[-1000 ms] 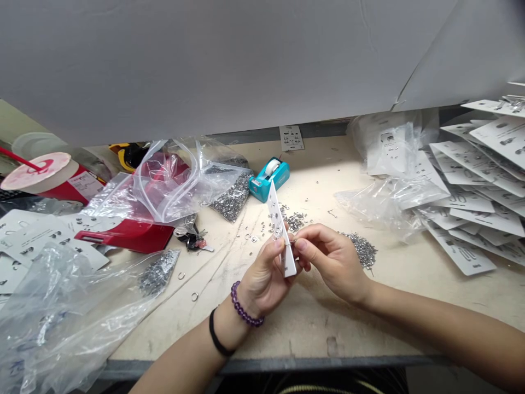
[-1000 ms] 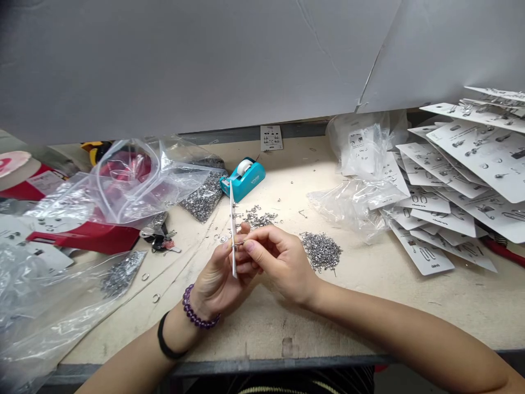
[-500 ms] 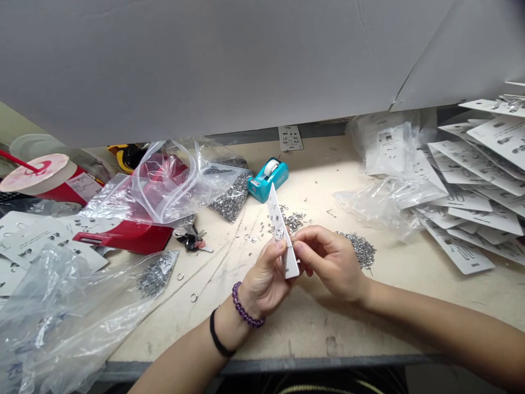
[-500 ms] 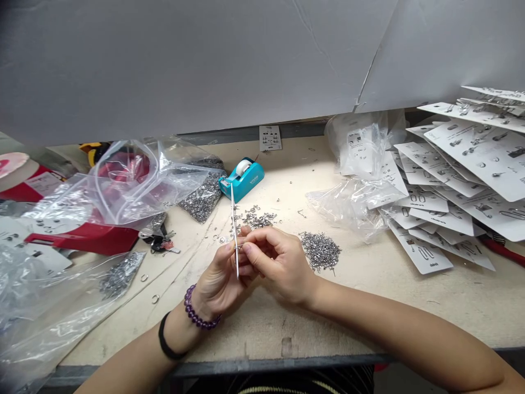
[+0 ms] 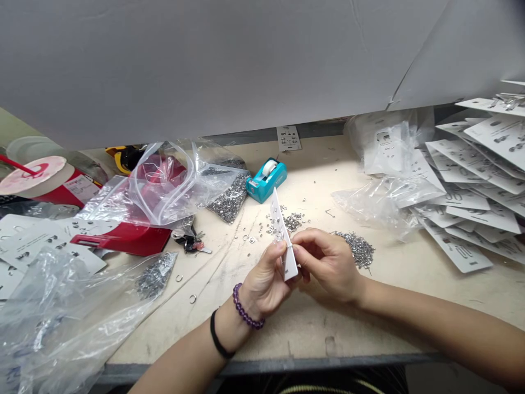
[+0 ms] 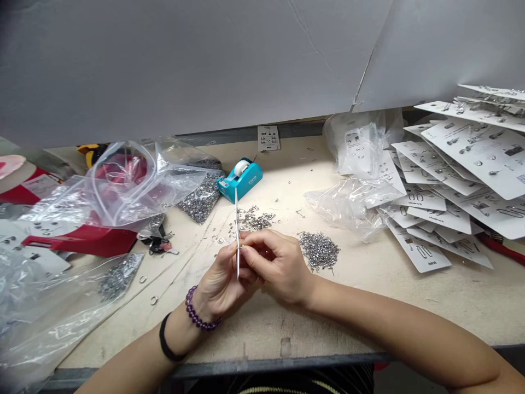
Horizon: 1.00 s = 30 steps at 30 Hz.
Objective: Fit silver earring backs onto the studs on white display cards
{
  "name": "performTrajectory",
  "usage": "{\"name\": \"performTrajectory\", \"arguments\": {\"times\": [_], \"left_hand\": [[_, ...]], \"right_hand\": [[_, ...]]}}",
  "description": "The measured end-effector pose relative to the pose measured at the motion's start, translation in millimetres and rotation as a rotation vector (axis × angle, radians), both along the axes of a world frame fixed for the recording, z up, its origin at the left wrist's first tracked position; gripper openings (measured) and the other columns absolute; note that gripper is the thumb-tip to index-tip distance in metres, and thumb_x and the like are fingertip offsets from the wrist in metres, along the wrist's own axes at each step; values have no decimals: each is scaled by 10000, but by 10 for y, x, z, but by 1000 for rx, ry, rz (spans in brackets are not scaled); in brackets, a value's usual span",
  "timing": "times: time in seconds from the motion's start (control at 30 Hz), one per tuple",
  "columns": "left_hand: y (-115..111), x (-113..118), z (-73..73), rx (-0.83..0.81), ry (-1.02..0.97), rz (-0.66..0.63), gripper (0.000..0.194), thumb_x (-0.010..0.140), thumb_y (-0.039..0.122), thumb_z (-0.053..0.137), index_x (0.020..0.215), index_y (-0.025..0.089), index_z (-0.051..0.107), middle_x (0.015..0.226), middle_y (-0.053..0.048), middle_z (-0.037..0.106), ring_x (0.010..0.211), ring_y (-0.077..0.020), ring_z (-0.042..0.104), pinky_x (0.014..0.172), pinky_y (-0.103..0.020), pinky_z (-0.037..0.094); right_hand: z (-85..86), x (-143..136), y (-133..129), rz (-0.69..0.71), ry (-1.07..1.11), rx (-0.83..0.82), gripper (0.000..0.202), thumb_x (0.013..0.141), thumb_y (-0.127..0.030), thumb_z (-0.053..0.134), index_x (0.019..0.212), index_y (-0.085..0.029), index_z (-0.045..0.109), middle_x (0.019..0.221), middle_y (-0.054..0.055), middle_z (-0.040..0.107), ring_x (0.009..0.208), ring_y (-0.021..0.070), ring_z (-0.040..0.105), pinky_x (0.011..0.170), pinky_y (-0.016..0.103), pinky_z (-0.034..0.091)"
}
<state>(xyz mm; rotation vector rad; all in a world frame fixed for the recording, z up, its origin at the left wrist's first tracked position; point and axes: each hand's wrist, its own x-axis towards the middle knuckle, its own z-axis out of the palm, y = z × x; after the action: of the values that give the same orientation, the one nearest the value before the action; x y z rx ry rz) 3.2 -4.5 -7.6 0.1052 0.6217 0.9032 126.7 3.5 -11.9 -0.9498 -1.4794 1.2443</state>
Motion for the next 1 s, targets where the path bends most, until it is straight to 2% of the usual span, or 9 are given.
{"name": "performTrajectory", "arguments": {"times": [0.17,0.37,0.53,0.63,0.7,0.8,0.9,1.0], "left_hand": [[9,-18,31,36,11,53,265,559,234,764,719,115,590,592,4,590,488,-80,559,442,-161,477],[-11,-8,50,44,7,62,296,547,231,775,764,127,603,616,6,603,488,-81,563,450,-165,483],[-27,18,25,101,-8,29,330,568,255,768,823,125,602,682,-17,599,569,-70,564,441,-102,422],[-27,28,5,117,-5,9,334,590,260,755,855,141,591,694,-6,577,557,-55,529,454,-111,410],[-16,27,10,157,33,19,331,609,258,743,878,151,581,686,11,558,542,-47,500,466,-126,405],[19,4,56,292,192,64,351,656,261,702,958,158,555,771,-1,584,556,-54,491,465,-149,390],[58,-44,117,423,407,79,424,678,234,661,1062,173,491,903,-33,613,655,-104,542,521,-196,424],[80,-92,141,523,475,118,479,630,161,642,1073,176,463,929,-36,624,801,-155,571,656,-248,461]], "right_hand": [[61,-6,15,57,91,-81,73,785,-230,567,818,-165,575,626,-6,577,556,83,569,456,204,474],[100,-11,12,118,187,-110,58,786,-211,553,797,-161,526,644,-20,568,448,50,518,383,180,441],[92,2,-17,119,108,-72,54,793,-199,532,762,-155,529,606,-25,548,442,46,500,393,182,415],[105,39,1,117,41,-52,67,796,-208,530,755,-155,535,597,-24,548,475,56,510,430,190,422],[163,93,57,149,-34,-40,79,793,-213,536,747,-150,548,623,-12,567,517,66,525,469,198,436],[326,247,211,294,-221,-10,105,800,-236,540,777,-146,588,696,8,613,585,82,549,527,206,449],[468,493,395,385,-525,68,170,821,-288,519,876,-164,620,818,22,645,677,106,573,591,226,451],[473,760,553,400,-879,124,227,853,-312,450,906,-189,634,886,26,650,769,145,581,659,271,441]]}}
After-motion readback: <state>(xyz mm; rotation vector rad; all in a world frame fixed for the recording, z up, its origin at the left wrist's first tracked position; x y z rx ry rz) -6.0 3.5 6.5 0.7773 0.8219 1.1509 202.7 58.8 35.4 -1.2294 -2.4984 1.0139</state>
